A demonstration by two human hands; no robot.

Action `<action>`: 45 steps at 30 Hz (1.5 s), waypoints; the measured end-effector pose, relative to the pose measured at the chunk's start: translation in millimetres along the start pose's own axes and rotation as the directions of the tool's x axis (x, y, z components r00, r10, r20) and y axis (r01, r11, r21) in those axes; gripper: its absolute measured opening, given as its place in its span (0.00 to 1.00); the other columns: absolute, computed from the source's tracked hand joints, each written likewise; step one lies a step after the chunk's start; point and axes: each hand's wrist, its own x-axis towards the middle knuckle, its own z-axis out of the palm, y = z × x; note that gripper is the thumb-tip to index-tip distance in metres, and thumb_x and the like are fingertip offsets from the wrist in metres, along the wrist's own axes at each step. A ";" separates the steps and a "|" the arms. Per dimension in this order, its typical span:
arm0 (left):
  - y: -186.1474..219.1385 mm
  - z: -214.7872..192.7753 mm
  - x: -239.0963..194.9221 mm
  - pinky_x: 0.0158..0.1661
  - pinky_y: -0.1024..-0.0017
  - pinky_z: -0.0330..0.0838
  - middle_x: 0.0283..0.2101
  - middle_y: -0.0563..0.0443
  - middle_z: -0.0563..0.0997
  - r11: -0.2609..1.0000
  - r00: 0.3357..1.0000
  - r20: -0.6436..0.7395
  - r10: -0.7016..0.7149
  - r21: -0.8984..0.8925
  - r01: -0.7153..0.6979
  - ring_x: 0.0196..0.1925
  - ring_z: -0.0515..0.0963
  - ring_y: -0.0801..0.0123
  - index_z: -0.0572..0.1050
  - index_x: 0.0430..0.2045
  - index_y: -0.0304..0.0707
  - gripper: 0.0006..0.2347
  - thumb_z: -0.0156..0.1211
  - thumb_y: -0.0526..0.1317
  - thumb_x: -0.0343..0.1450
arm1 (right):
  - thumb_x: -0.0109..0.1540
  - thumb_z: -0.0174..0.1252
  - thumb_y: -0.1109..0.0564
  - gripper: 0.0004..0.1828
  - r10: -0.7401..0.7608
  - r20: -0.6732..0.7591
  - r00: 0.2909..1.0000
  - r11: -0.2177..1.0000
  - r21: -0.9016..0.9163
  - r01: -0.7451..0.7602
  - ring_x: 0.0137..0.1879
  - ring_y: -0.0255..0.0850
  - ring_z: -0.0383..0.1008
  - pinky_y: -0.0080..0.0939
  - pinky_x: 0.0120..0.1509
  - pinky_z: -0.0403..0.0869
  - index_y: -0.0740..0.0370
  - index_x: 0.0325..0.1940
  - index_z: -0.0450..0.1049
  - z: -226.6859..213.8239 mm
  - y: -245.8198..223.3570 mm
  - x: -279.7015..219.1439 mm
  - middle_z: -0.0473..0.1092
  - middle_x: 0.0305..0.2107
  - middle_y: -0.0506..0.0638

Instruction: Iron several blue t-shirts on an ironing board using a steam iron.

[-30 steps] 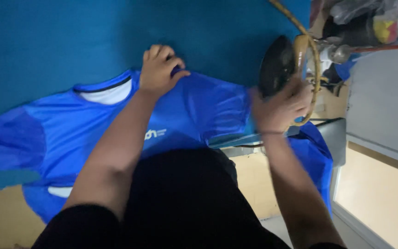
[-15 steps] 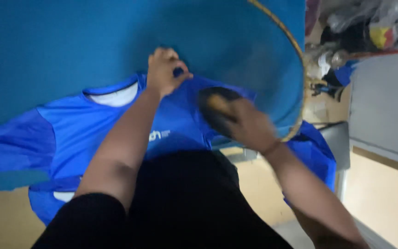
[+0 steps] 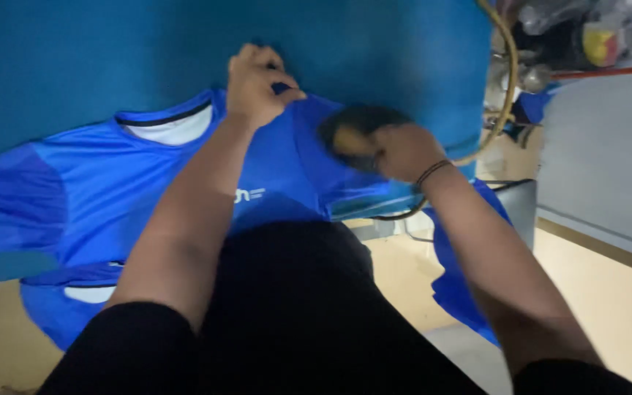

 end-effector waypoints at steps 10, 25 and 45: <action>2.8 -0.1 1.8 0.51 0.61 0.62 0.36 0.62 0.77 0.997 0.995 -0.099 0.014 -0.070 -0.021 0.48 0.72 0.63 0.86 0.22 0.51 0.10 0.82 0.49 0.58 | 0.54 0.59 0.48 0.17 0.102 0.033 0.994 0.994 -0.053 -0.101 0.41 0.58 0.79 0.60 0.45 0.76 0.52 0.45 0.81 60.6 1.2 -55.7 0.78 0.35 0.60; 0.2 -1.9 -2.8 0.56 0.56 0.60 0.44 0.57 0.73 0.989 0.992 0.003 0.122 0.080 -0.122 0.57 0.68 0.59 0.84 0.29 0.52 0.08 0.76 0.50 0.66 | 0.60 0.62 0.45 0.19 0.458 -0.227 0.860 0.882 0.237 -0.407 0.44 0.64 0.76 0.59 0.49 0.75 0.64 0.40 0.78 37.3 -2.6 0.4 0.76 0.35 0.65; -36.1 -103.8 -49.5 0.39 0.53 0.74 0.44 0.43 0.80 0.960 0.962 0.069 -0.264 0.120 0.254 0.42 0.80 0.45 0.83 0.36 0.42 0.10 0.67 0.45 0.67 | 0.57 0.59 0.50 0.15 0.023 -0.111 0.994 0.995 0.104 -0.012 0.46 0.62 0.77 0.58 0.53 0.75 0.64 0.38 0.80 -31.9 -131.2 104.9 0.77 0.36 0.65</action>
